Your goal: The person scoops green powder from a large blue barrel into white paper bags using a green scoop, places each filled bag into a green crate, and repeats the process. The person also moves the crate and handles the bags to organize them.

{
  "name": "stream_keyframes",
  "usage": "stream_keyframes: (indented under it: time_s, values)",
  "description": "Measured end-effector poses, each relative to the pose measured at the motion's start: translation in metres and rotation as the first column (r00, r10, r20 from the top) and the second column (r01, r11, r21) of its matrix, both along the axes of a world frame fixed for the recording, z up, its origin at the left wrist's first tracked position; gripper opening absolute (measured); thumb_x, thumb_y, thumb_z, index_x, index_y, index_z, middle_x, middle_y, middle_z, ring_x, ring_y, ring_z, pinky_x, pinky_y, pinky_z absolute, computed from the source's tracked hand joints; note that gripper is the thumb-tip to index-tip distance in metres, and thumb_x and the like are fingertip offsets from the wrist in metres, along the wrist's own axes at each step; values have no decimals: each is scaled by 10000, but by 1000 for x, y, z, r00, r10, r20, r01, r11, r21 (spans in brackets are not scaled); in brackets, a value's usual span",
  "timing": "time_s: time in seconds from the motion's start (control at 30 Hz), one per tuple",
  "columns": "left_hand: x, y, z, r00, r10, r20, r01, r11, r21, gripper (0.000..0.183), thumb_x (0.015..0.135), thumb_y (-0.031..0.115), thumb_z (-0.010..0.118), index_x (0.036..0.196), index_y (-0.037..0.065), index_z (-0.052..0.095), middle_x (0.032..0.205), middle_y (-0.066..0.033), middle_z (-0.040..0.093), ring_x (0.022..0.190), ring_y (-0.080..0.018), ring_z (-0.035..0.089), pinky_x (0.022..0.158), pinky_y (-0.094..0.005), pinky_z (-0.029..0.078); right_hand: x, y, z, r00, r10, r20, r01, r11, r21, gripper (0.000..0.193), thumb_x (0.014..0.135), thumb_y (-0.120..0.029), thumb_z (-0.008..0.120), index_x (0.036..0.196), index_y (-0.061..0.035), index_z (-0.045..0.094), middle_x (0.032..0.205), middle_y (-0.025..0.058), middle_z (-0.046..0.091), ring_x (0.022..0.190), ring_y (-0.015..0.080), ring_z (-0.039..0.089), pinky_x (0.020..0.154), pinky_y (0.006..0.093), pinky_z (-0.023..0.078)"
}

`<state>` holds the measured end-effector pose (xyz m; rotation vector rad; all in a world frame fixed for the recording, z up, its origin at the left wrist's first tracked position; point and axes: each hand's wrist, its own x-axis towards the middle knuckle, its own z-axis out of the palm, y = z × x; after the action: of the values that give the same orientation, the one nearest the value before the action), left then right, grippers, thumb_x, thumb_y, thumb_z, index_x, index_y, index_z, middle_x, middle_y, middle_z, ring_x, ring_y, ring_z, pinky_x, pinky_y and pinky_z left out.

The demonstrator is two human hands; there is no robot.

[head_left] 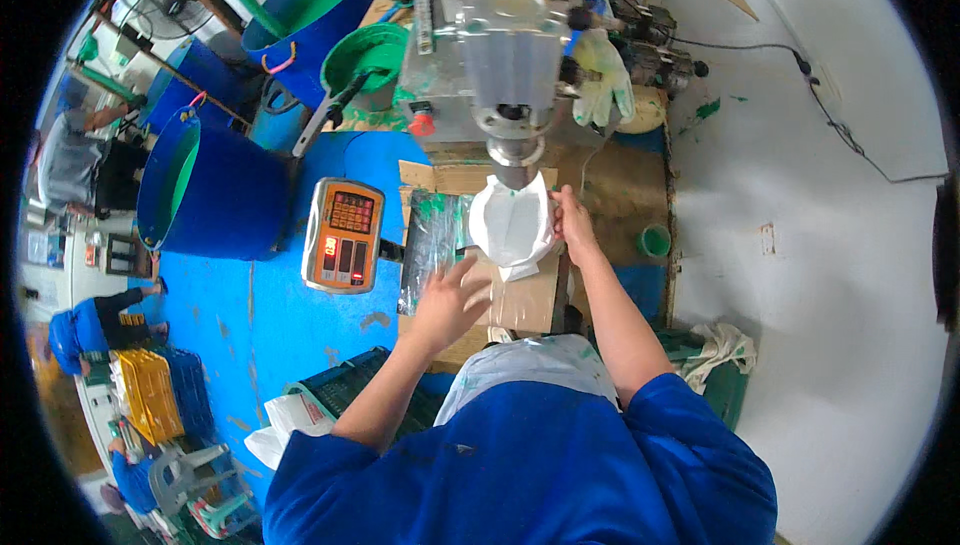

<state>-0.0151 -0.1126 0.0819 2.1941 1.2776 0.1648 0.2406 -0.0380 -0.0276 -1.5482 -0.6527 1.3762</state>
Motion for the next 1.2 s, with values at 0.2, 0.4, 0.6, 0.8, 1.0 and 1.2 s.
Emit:
stream_keyframes:
  time_s: [0.2,0.4,0.6,0.8,1.0,1.2]
  values:
    - [-38,-54,5,958,-8,-286,68,977,202,370,686,329,700,1035,209,667,1502,46,143,1381,-364,10,1016,-687,37,17,-22,4,974,-32,-223,26,999,-32,546,895,-548,417,1105,-69,574,669,-23,438,535,107,415,499,270,367]
    - [-38,-112,4,962,117,-246,-34,948,316,245,667,320,706,863,173,702,1497,56,162,1386,-349,-11,1021,-678,-12,-7,-116,4,906,217,364,-160,970,-182,360,927,-365,442,974,-32,570,710,47,540,629,174,531,599,325,441]
    - [-1,-167,-26,858,-67,-510,4,992,-125,323,733,329,592,972,136,691,1336,-62,453,1281,-342,327,994,-649,227,-144,-173,9,160,939,304,-964,215,-157,570,887,-495,424,1102,9,579,1116,218,577,1069,332,532,909,417,400]
    - [-89,-272,-89,809,354,-469,-539,765,-353,525,759,415,614,1222,174,554,1232,-84,525,1149,-281,478,881,-470,439,-249,-220,68,-298,921,-250,-954,-280,106,633,915,-540,363,1193,8,515,1128,219,577,1055,305,557,935,403,407]
    - [-146,-423,-142,-691,717,-92,-67,-191,-979,792,773,457,670,1388,145,282,1346,-177,366,1108,-340,490,854,-532,447,-393,-239,60,-240,882,405,-971,-225,-85,330,808,-210,655,1089,-61,568,752,75,596,754,183,622,735,319,496]
    - [-136,-442,-199,-927,-239,-289,232,238,-943,744,770,462,668,1286,55,319,1190,-154,436,1083,-322,448,904,-524,414,-572,-233,-15,-304,626,718,-913,-406,-32,408,775,-270,657,1085,-16,577,1025,165,600,944,274,581,830,372,462]
